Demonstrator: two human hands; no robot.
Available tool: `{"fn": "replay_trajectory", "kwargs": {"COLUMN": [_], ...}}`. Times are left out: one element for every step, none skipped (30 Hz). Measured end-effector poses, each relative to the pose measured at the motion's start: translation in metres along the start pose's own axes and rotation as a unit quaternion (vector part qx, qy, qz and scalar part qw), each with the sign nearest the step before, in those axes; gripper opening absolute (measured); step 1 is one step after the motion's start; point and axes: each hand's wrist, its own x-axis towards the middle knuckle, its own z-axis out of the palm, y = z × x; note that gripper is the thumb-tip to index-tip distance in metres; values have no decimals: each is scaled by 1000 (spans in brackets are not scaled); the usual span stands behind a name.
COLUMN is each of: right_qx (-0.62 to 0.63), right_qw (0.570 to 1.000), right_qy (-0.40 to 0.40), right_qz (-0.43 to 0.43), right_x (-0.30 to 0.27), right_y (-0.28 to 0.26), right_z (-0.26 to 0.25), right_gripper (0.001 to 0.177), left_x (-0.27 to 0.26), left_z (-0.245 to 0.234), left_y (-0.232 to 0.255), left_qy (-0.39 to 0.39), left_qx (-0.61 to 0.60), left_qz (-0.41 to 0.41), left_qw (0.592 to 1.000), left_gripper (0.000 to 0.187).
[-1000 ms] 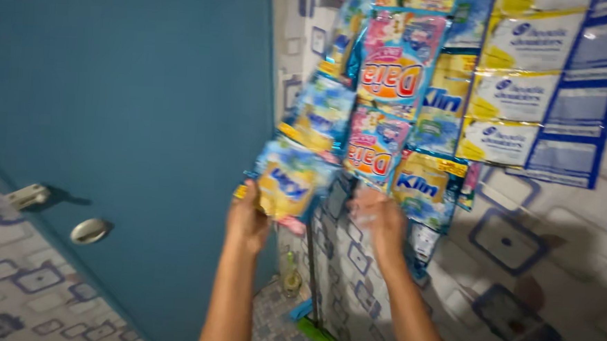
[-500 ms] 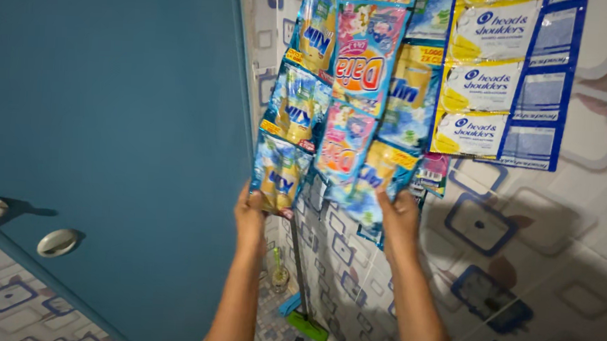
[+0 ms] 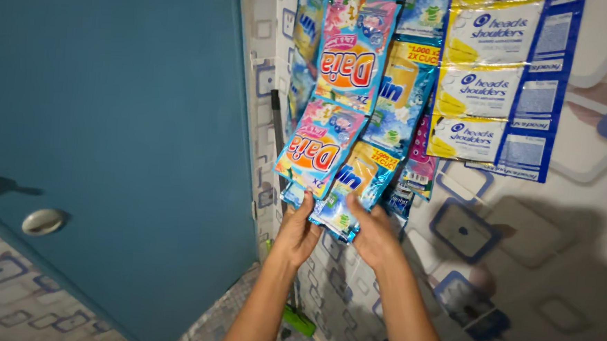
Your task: The person organizes a hanging pocket organizer filled with sachets of laundry detergent and shampoo. They repeatedly adjust, straighten, and reposition the sachets within the pockets to ensure they are neatly arranged.
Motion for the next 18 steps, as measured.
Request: {"fn": "replay_trajectory", "kwargs": {"right_qx": [-33,-48,-62,-75,-84,-93,-102,-101,-101,-102,-103,-104,-105,-110,-115,-120,-146,-171], "right_qw": [999,998,996,993,992,991,989,988,987,986,984,982,980,982,982,981,979,976], "right_qy": [-5,-1,3,7,10,13,17,23,29,36,27,18,9,37,66,94,95,97], "right_qz": [-6,-34,-61,-88,-93,-99,-105,-112,-119,-127,-141,-155,-170,-152,-134,-116,-102,-88], "right_x": [-3,-4,-5,-6,-7,-7,-7,-7,-6,-5,-5,-6,-7,-9,-9,-9,-9,-9], "right_y": [0,-1,1,2,4,4,4,3,1,-1,-3,-5,-7,-9,-10,-11,-12,-13], "right_z": [-1,-1,-2,-2,-3,-5,-6,-7,-10,-13,-16,-18,-21,-23,-25,-28,-32,-36], "right_gripper": [40,40,39,39,37,36,34,33,31,30,28,26,25,24,23,24,26,30], "left_x": [0,-1,-2,-4,-6,-9,-11,-13,-15,-16,-17,-17,-18,-18,-18,-17,-16,-14], "left_z": [6,11,16,20,25,29,33,36,39,40,42,43,44,45,45,45,46,46], "left_y": [-3,-6,-9,-12,-15,-18,-20,-21,-23,-24,-24,-26,-27,-30,-33,-38,-44,-49], "left_qy": [8,16,25,39,52,65,63,61,58,29,-1,-31,-23,-15,-8,-9,-10,-11], "left_qx": [-3,-5,-6,-1,4,9,-8,-25,-42,-100,-157,-213,-202,-191,-180,-122,-64,-6], "left_qz": [13,26,38,45,50,56,67,77,88,68,49,31,29,28,26,41,54,68], "left_qw": [1000,1000,999,998,997,996,996,995,994,992,986,976,979,981,983,992,996,998], "left_gripper": [50,49,49,49,49,49,50,51,52,56,62,70,69,68,67,60,54,48]}}
